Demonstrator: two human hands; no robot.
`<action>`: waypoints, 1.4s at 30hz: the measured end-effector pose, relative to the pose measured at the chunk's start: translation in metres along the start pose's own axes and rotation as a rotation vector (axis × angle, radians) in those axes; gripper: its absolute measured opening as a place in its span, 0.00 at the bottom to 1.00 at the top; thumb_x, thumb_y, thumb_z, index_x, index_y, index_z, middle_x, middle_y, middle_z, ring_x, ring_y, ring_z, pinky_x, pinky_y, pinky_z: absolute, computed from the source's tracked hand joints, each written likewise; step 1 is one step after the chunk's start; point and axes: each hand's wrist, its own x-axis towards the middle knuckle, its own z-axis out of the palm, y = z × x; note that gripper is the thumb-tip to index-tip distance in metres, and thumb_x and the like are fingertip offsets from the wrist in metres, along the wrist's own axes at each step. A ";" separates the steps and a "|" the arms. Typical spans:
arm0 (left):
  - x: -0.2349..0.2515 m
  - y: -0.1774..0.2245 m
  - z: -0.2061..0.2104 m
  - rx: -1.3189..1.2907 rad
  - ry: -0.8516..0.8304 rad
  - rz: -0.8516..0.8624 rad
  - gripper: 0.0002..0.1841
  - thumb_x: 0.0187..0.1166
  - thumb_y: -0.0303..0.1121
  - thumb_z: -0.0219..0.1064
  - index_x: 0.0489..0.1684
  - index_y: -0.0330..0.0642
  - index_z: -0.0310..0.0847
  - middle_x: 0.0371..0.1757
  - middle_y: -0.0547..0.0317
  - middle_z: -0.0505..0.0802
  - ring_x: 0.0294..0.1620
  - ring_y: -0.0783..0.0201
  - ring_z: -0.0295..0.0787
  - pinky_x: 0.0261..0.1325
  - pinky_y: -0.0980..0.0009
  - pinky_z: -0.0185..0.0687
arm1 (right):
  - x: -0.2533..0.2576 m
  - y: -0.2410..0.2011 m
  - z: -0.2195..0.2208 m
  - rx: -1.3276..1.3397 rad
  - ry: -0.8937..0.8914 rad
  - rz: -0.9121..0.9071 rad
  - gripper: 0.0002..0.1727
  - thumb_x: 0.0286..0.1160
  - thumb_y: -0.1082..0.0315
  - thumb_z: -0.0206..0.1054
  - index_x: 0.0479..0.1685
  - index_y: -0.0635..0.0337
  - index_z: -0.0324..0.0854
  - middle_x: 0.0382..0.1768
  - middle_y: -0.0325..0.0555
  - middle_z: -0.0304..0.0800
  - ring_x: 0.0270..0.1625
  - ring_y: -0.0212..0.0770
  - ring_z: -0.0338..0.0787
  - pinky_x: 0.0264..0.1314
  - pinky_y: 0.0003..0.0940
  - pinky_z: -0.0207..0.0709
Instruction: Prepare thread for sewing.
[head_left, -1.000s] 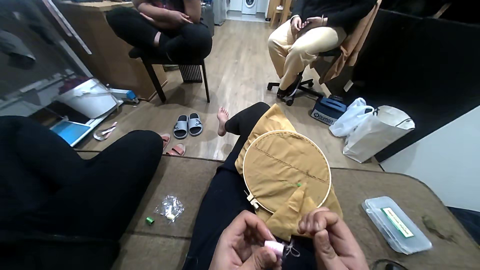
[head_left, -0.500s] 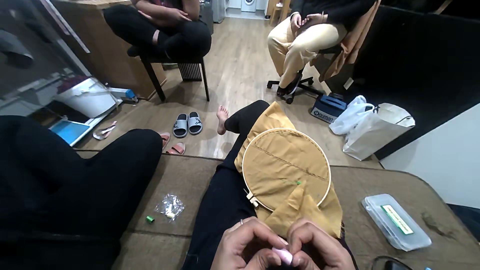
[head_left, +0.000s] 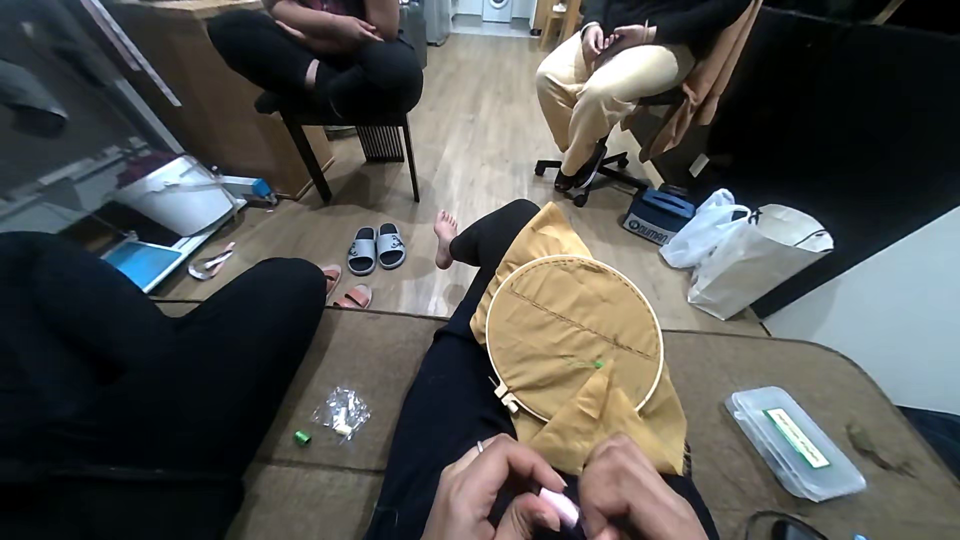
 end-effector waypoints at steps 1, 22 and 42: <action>0.000 0.000 0.000 0.003 0.003 -0.007 0.17 0.87 0.44 0.61 0.45 0.36 0.82 0.39 0.57 0.90 0.40 0.80 0.87 0.47 0.83 0.84 | 0.000 -0.001 0.000 -0.030 -0.006 -0.023 0.18 0.93 0.56 0.52 0.34 0.55 0.75 0.35 0.43 0.80 0.48 0.34 0.80 0.64 0.25 0.67; -0.003 -0.004 0.004 -0.373 0.078 -0.204 0.13 0.87 0.46 0.59 0.48 0.47 0.79 0.39 0.72 0.88 0.34 0.83 0.84 0.37 0.83 0.84 | -0.003 0.001 0.001 -0.733 0.054 -0.148 0.12 0.89 0.58 0.53 0.36 0.45 0.77 0.32 0.35 0.82 0.45 0.39 0.78 0.60 0.33 0.63; 0.000 -0.009 0.004 -0.210 0.032 -0.066 0.07 0.85 0.34 0.66 0.49 0.40 0.78 0.48 0.60 0.90 0.45 0.75 0.89 0.48 0.78 0.88 | 0.001 0.004 0.005 0.516 0.248 0.226 0.09 0.88 0.54 0.60 0.43 0.44 0.81 0.42 0.29 0.89 0.49 0.30 0.92 0.57 0.29 0.88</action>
